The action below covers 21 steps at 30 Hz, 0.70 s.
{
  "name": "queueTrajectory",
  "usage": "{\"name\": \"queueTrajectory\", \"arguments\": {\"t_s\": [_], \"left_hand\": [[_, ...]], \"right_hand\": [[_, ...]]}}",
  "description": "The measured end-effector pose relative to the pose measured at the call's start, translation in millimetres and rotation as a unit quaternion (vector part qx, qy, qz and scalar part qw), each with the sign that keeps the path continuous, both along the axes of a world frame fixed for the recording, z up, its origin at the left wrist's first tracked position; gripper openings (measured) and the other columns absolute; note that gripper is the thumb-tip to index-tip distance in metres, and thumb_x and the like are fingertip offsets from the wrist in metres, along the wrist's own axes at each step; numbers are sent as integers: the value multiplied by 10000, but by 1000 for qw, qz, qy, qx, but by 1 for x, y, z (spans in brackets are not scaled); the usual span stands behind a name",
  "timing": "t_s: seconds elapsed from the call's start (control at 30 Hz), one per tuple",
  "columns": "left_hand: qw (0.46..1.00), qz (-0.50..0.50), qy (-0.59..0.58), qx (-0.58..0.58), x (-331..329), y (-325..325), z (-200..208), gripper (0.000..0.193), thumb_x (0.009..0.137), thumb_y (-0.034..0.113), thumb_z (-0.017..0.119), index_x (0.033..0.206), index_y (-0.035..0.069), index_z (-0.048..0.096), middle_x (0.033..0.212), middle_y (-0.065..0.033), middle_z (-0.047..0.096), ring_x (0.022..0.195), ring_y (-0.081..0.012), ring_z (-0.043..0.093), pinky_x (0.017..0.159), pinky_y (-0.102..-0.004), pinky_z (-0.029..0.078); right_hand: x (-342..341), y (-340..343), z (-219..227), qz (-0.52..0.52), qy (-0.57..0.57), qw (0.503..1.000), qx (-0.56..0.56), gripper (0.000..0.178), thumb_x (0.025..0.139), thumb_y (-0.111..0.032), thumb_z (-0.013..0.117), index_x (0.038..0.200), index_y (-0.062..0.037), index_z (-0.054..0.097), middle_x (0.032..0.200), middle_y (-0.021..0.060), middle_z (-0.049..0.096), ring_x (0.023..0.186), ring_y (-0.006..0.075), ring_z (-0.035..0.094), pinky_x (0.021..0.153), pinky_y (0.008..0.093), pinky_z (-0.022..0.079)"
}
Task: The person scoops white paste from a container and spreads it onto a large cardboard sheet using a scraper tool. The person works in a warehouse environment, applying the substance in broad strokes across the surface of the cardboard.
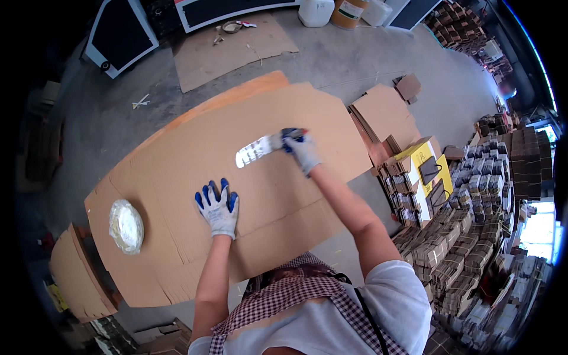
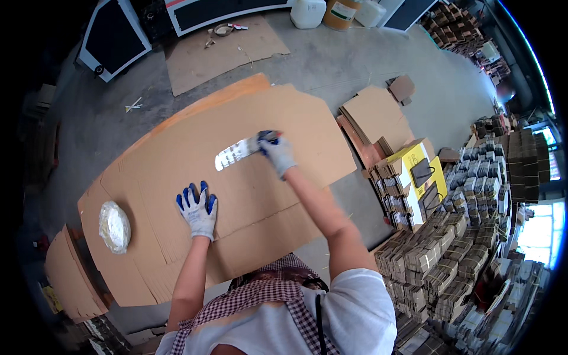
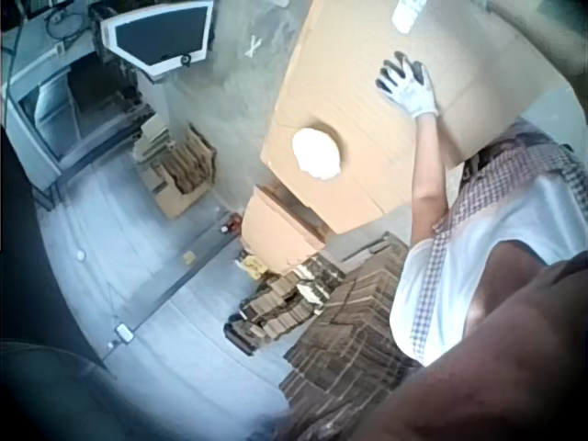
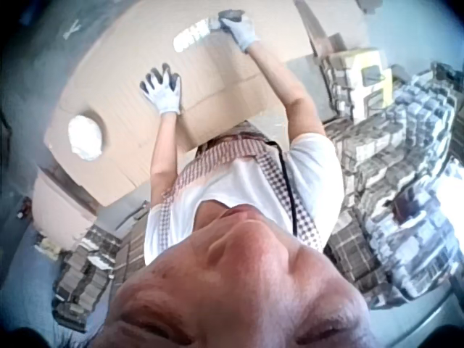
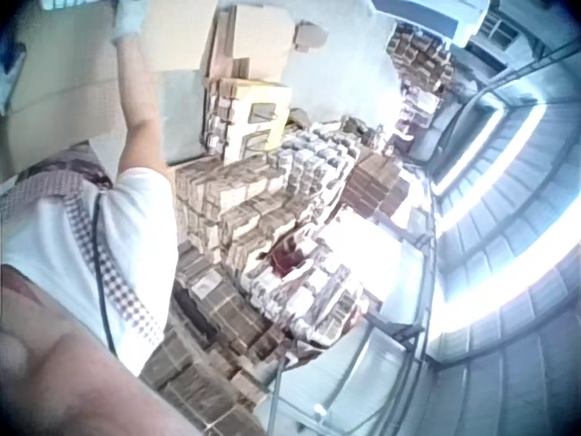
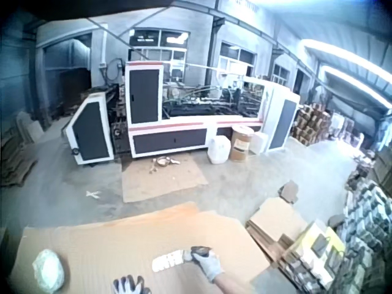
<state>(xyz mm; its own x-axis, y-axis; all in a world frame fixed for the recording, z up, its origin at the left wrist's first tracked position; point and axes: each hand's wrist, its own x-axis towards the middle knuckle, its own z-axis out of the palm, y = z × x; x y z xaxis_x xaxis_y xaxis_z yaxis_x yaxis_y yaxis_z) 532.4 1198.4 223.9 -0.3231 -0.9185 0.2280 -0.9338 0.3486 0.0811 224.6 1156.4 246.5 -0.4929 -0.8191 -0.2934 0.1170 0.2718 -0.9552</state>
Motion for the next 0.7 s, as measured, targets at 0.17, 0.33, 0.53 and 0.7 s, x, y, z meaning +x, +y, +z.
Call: {"name": "queueTrajectory", "arguments": {"t_s": [0.17, 0.33, 0.53, 0.7], "left_hand": [[1000, -6, -21, 14, -5, 1, -3, 552, 915, 428, 609, 1429, 243, 536, 1465, -158, 451, 1352, -376, 398, 1181, -591, 193], [999, -13, -29, 12, -9, -1, -6, 552, 896, 387, 644, 1413, 219, 550, 1478, -157, 436, 1365, -372, 372, 1183, -587, 187], [999, -31, -41, 6, -14, -6, -10, 562, 892, 357, 661, 1414, 189, 538, 1527, -153, 400, 1406, -370, 322, 1187, -582, 182], [998, -39, -43, 3, -14, -5, -14, 559, 899, 376, 654, 1405, 176, 531, 1542, -152, 385, 1415, -365, 317, 1182, -586, 187]], "right_hand": [[-202, 9, -53, -171, 196, 965, 43, 280, 820, -192, 766, 1002, 9, 697, 882, 81, 733, 734, 165, 680, 712, 320, 550], [-201, 4, -21, -139, 220, 965, 15, 241, 826, -194, 771, 976, -12, 724, 882, 71, 736, 727, 158, 676, 704, 317, 549], [-209, -26, -42, -95, 211, 973, -25, 303, 799, -253, 786, 973, -18, 705, 855, 101, 725, 759, 205, 681, 730, 347, 541], [-283, 17, -29, -127, 380, 914, 68, 284, 800, -222, 774, 959, -9, 676, 854, 109, 719, 684, 212, 669, 671, 368, 536]]}}
